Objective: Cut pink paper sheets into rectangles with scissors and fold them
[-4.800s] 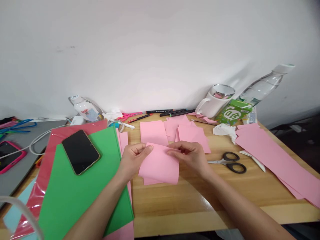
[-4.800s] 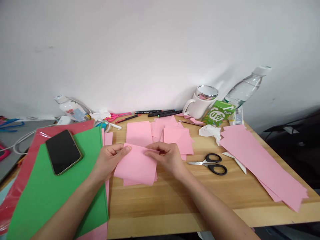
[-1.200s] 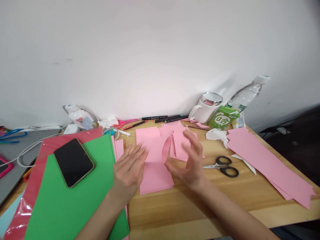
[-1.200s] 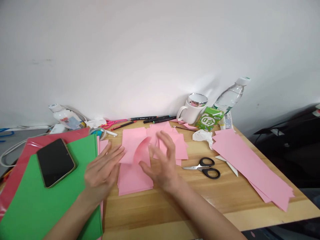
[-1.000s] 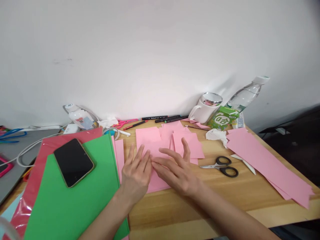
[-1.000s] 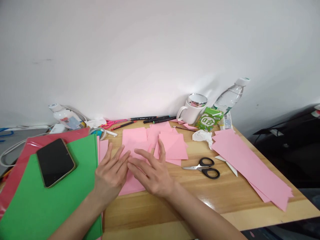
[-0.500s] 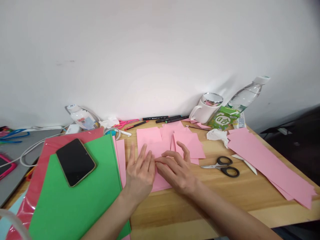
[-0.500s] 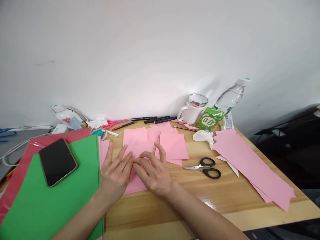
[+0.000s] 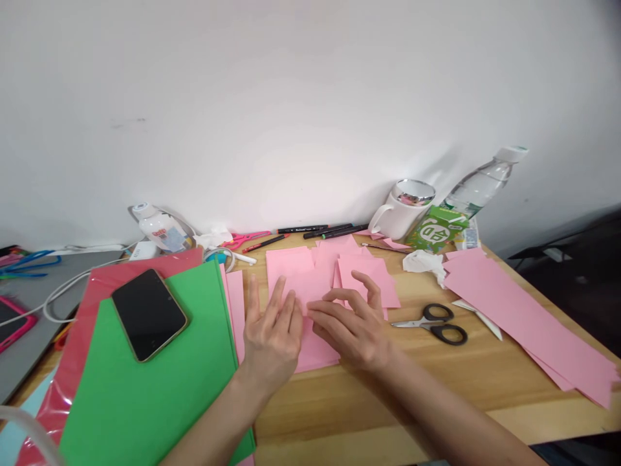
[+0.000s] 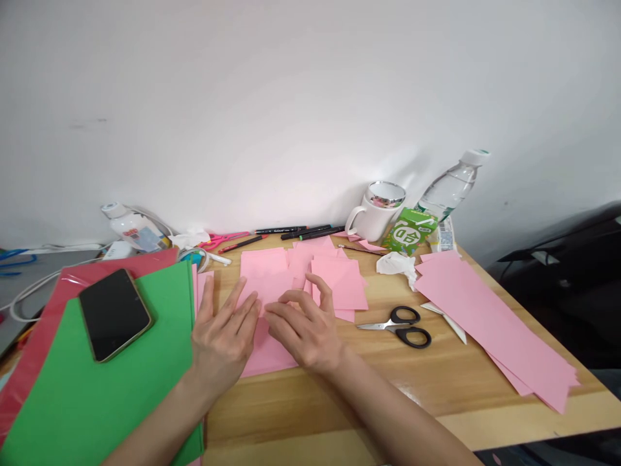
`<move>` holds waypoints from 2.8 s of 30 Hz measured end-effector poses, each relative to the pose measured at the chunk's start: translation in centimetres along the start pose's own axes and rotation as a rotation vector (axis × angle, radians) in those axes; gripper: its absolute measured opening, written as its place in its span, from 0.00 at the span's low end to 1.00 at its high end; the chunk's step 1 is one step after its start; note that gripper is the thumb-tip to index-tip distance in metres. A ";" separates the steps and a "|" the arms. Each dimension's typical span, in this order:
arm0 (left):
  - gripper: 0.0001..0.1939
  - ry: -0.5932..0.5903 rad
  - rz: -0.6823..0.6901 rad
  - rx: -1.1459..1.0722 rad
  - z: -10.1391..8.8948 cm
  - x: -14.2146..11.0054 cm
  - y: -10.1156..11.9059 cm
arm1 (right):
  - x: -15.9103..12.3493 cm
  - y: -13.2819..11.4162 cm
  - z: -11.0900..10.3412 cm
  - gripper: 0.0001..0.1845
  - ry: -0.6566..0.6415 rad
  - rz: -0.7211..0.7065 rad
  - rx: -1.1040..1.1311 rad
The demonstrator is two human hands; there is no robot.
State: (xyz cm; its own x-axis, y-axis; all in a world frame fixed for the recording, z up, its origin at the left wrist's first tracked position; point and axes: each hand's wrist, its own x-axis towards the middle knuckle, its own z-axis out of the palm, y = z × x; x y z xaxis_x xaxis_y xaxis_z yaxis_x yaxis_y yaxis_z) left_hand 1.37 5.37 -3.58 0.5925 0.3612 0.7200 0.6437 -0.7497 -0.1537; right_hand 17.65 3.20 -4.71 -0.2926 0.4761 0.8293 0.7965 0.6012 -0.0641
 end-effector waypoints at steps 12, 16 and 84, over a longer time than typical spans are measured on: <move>0.13 0.022 -0.025 0.046 0.0 -0.3 -1.8 | 0.8 1.7 -0.7 0.12 0.078 0.057 -0.046; 0.12 0.016 0.023 -0.023 0.0 -0.3 -1.2 | 0.3 0.6 0.1 0.10 -0.026 0.006 0.074; 0.37 -0.644 -0.468 -0.851 0.5 -0.8 -1.8 | -0.5 6.1 -0.9 0.17 0.217 0.969 0.141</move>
State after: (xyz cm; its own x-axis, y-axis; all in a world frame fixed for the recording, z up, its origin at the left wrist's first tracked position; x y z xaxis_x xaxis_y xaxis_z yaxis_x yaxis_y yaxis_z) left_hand -0.07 6.74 -4.23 0.6769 0.7326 0.0718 0.4766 -0.5105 0.7157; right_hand 23.12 6.04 -4.99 0.5635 0.6816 0.4668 0.5657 0.0935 -0.8193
